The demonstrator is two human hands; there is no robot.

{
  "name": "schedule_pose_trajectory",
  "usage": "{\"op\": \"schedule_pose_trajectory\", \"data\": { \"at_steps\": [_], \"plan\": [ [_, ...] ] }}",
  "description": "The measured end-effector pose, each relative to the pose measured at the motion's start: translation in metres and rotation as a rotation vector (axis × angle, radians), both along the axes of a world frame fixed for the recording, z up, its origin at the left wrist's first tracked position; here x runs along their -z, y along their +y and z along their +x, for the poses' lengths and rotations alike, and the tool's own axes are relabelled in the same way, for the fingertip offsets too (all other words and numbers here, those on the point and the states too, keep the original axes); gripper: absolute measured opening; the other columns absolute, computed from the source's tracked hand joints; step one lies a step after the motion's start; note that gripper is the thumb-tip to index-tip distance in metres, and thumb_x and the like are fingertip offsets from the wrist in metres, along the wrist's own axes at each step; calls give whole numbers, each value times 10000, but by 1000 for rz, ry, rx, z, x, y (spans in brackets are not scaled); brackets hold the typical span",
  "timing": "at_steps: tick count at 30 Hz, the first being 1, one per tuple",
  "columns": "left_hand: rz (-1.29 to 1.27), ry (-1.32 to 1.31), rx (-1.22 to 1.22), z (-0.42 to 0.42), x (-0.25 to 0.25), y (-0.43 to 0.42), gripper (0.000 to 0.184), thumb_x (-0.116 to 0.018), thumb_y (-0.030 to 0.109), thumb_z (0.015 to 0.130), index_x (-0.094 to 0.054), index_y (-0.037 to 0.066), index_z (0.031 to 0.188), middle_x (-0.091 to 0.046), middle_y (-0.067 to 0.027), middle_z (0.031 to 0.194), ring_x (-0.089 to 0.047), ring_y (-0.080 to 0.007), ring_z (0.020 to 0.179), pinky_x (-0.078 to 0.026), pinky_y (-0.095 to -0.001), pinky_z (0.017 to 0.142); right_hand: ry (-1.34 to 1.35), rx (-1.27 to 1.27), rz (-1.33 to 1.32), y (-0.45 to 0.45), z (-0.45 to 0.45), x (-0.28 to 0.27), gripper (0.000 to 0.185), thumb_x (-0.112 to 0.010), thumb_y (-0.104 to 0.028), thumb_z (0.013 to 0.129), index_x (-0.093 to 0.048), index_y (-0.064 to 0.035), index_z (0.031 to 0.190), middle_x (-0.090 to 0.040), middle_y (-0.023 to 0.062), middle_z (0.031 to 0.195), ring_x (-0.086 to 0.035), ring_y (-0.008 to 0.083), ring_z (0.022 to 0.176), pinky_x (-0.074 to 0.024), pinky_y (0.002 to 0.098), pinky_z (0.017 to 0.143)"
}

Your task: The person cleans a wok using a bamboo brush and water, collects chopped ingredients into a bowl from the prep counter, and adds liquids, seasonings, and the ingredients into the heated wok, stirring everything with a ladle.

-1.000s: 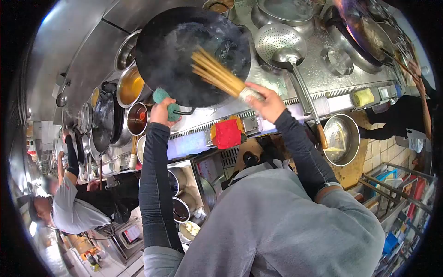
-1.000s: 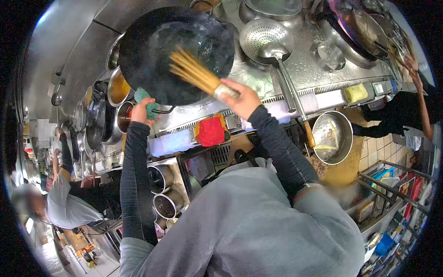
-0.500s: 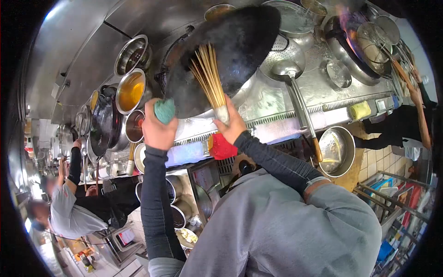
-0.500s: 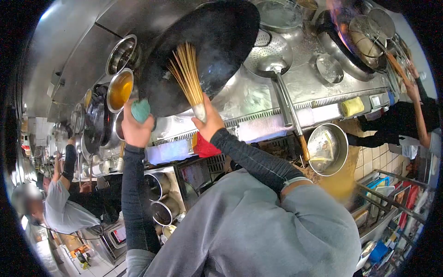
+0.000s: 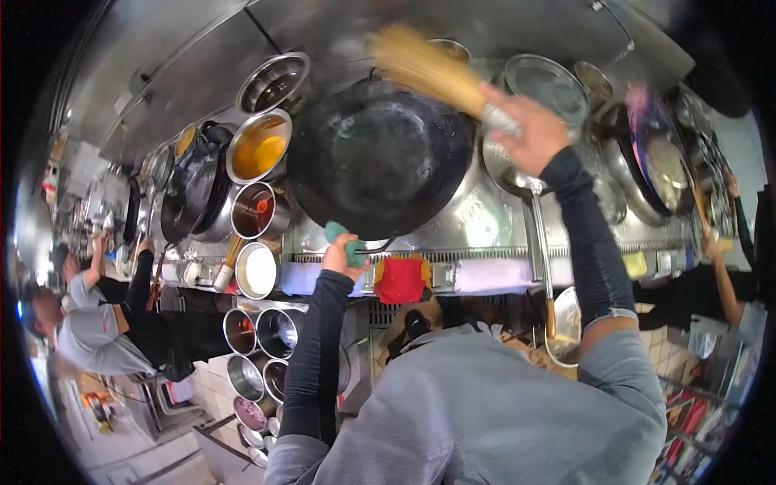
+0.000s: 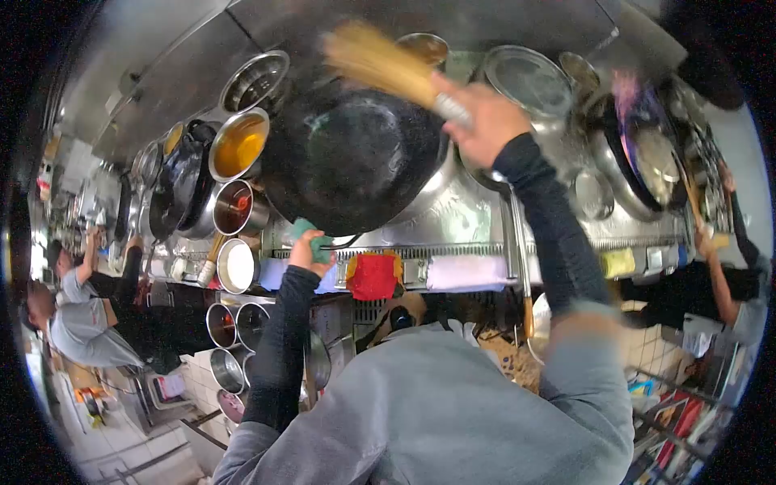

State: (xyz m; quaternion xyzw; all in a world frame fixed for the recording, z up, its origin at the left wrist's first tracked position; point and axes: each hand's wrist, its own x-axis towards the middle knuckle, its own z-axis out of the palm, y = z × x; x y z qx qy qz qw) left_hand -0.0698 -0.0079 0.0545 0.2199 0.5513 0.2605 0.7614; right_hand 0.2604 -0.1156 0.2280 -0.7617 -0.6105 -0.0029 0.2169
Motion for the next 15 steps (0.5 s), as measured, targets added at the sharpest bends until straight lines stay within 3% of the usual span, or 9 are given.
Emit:
{"op": "schedule_pose_trajectory", "data": {
  "at_steps": [1,4,5,8,11,12,13,14,15],
  "plan": [
    [-61,-95,-7,5,9,2,175,-565,203,670,-471,96,771,-494,-80,663,-483,-224,566,-415,-344,483,-202,-52,151,10,18,-8,628,-584,-224,744,-287,-320,1290,-542,138,948,-549,304,847,-454,379,767],
    [-109,-141,-26,33,21,3,166,-562,196,680,-464,98,772,-485,-65,672,-478,-218,584,-425,-350,503,-330,-65,400,46,51,-54,557,-571,-262,755,-344,-303,1263,-545,131,1011,-533,300,912,-436,369,795],
    [-121,-143,-59,41,24,4,173,-567,197,679,-465,99,778,-482,-59,683,-481,-216,598,-427,-355,508,-300,-39,500,65,62,-64,537,-601,-165,738,-411,-231,1235,-557,124,1059,-533,290,965,-419,343,830],
    [-149,-146,-78,55,18,6,187,-575,199,679,-464,104,797,-476,-44,698,-480,-205,616,-432,-369,521,-29,36,708,120,48,-72,531,-602,-269,738,-411,-241,1232,-580,133,1009,-559,308,908,-440,360,790],
    [-143,-121,-122,65,13,3,188,-576,196,683,-461,106,801,-474,-43,697,-477,-209,613,-435,-377,530,-97,307,327,198,83,2,572,-600,-429,678,-439,-263,1201,-591,138,969,-578,311,853,-455,373,751],
    [-140,-128,-118,67,13,2,188,-575,190,684,-465,99,808,-473,-52,708,-474,-216,612,-440,-385,541,53,331,196,205,52,26,467,-585,-392,695,-500,-245,1130,-596,129,953,-575,312,854,-457,387,747],
    [-140,-133,-130,68,15,3,188,-575,190,684,-465,99,808,-473,-52,708,-474,-216,612,-440,-385,541,85,393,308,236,37,95,392,-576,-382,695,-544,-207,1044,-602,124,924,-580,301,852,-460,395,750],
    [-161,-137,-131,70,18,3,191,-574,185,684,-469,93,814,-472,-57,713,-474,-219,614,-441,-388,541,131,520,105,244,4,144,348,-580,-356,690,-564,-145,966,-603,126,897,-581,299,849,-463,397,745],
    [-178,-143,-130,70,22,5,193,-574,181,684,-473,87,819,-470,-61,718,-474,-222,617,-441,-391,541,69,392,-168,229,-34,169,344,-589,-336,685,-568,-119,950,-601,142,886,-577,313,842,-463,398,742]
  ]
}}
